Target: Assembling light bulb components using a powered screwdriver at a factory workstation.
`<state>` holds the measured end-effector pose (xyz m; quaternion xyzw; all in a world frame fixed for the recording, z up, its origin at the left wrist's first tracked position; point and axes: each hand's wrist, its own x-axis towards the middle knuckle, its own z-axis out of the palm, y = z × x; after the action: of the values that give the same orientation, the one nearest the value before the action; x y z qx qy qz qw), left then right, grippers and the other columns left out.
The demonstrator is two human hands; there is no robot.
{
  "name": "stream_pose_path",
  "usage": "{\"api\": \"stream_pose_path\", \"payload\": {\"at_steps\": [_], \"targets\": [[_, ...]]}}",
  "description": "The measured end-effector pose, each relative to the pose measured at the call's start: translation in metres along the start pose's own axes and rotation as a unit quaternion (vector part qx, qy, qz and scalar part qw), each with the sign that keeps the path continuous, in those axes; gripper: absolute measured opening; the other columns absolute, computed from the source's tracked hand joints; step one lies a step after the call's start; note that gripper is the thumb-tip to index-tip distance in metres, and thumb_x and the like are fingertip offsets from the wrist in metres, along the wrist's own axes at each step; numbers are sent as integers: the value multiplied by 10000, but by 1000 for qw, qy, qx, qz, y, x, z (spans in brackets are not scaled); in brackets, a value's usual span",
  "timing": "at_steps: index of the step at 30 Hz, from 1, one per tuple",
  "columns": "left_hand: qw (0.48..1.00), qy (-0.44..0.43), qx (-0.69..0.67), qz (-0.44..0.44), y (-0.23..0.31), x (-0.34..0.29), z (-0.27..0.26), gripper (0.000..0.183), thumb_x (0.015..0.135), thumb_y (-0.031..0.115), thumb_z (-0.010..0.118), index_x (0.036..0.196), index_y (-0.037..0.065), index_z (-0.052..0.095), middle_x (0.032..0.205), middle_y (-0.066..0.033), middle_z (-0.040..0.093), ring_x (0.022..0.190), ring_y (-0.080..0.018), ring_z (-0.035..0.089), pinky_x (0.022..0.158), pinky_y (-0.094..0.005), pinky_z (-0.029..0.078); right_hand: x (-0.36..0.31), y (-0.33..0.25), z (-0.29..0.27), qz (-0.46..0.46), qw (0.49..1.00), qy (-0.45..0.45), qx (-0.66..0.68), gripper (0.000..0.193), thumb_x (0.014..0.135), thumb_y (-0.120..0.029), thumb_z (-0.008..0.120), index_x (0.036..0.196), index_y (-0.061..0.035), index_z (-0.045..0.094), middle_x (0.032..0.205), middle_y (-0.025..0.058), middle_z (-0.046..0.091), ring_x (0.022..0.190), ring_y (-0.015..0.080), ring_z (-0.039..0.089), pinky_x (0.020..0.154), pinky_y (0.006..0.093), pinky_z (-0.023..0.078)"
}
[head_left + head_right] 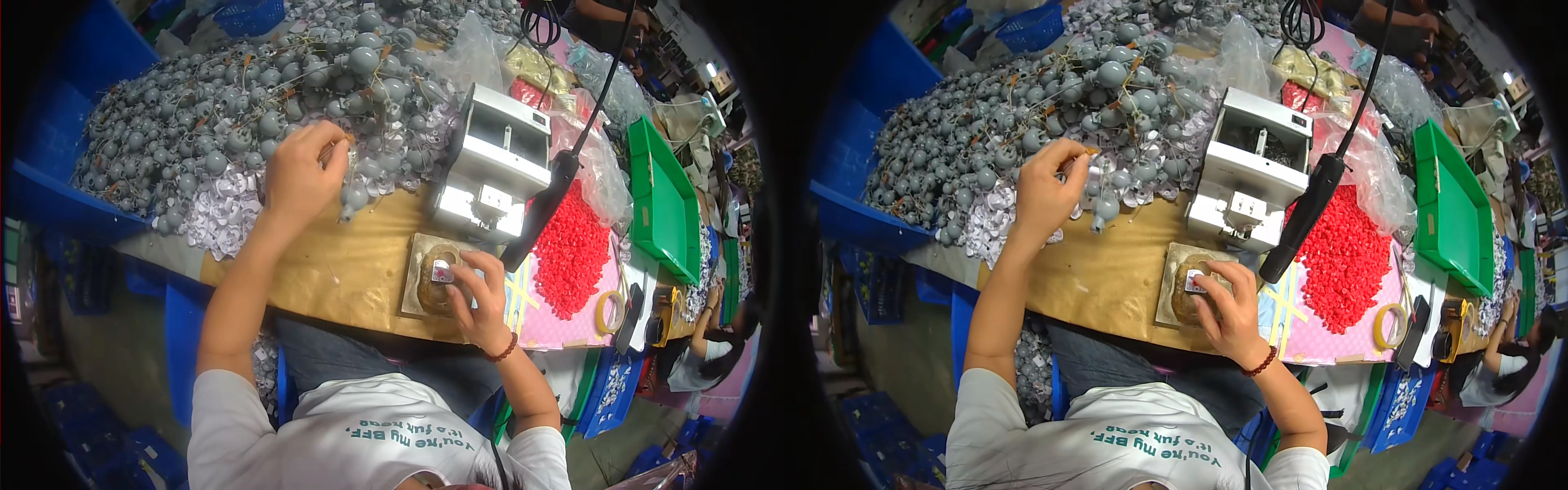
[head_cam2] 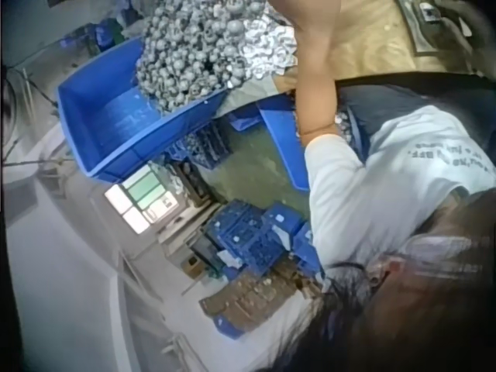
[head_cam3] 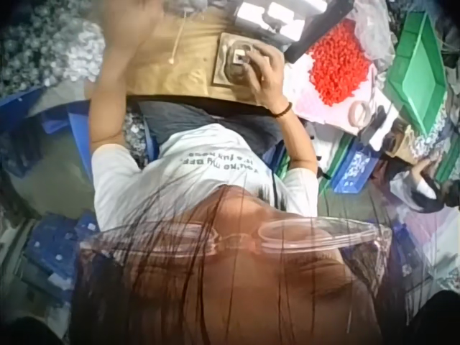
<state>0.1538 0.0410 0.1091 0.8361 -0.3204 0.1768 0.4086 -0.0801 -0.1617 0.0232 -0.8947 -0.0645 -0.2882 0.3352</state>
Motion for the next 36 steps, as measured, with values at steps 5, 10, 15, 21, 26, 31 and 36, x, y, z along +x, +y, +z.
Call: {"api": "stream_pose_path", "payload": {"at_steps": [5, 10, 15, 21, 26, 31, 36], "targets": [[996, -79, -18, -40, -3, -13, 7, 94, 862, 139, 648, 856, 45, 644, 803, -115, 667, 725, -302, 637, 638, -407, 487, -8, 0, -2, 15, 1000, -5, -4, 353, 783, -8, 729, 1127, -21, 650, 1225, 178, 579, 1098, 384, 544, 936, 464, 453], [984, -162, 52, -50, -20, -31, 4, 83, 856, 106, 658, 863, 24, 643, 791, -129, 655, 691, -289, 623, 622, -393, 479, -9, 2, -2, 21, 1000, -11, 2, 345, 785, -10, 727, 1122, -18, 651, 1214, 175, 586, 1093, 379, 549, 934, 462, 456], [995, -47, 94, -5, -28, -49, -1, 26, 877, 17, 643, 892, -3, 638, 726, -55, 596, 661, -152, 567, 623, -272, 448, -7, 3, 5, 19, 1000, -18, 15, 346, 784, -13, 728, 1122, -18, 654, 1202, 176, 592, 1086, 373, 557, 933, 462, 458], [977, -106, -175, -55, 40, -60, -34, 34, 871, 16, 664, 901, 25, 652, 743, -49, 623, 691, -138, 603, 650, -278, 472, 0, -6, -3, 6, 999, 2, 36, 366, 784, -16, 733, 1140, -13, 648, 1206, 193, 592, 1088, 377, 570, 927, 456, 466], [795, -299, -473, -236, 69, -100, -9, 98, 953, 96, 644, 1002, 15, 623, 811, -15, 634, 736, -84, 599, 669, -233, 478, 22, -33, -21, 61, 971, -30, 228, 368, 822, -14, 723, 1177, 7, 629, 1152, 184, 626, 1041, 318, 626, 869, 398, 510], [514, -376, -631, -443, 62, -143, 31, 236, 988, 188, 620, 1167, 49, 551, 931, -30, 614, 822, -79, 610, 676, -230, 504, 7, -31, -35, 239, 901, -153, 328, 266, 895, -8, 687, 1155, 16, 642, 973, 109, 673, 806, 143, 668, 664, 259, 526], [641, -384, -516, -418, 73, -158, 42, 362, 951, 130, 647, 1270, 54, 492, 1103, -61, 559, 948, -123, 604, 768, -266, 514, -3, -7, -35, 79, 984, -152, 56, 269, 812, 18, 706, 1075, -23, 669, 845, 75, 647, 714, 208, 648, 603, 313, 525]]}}
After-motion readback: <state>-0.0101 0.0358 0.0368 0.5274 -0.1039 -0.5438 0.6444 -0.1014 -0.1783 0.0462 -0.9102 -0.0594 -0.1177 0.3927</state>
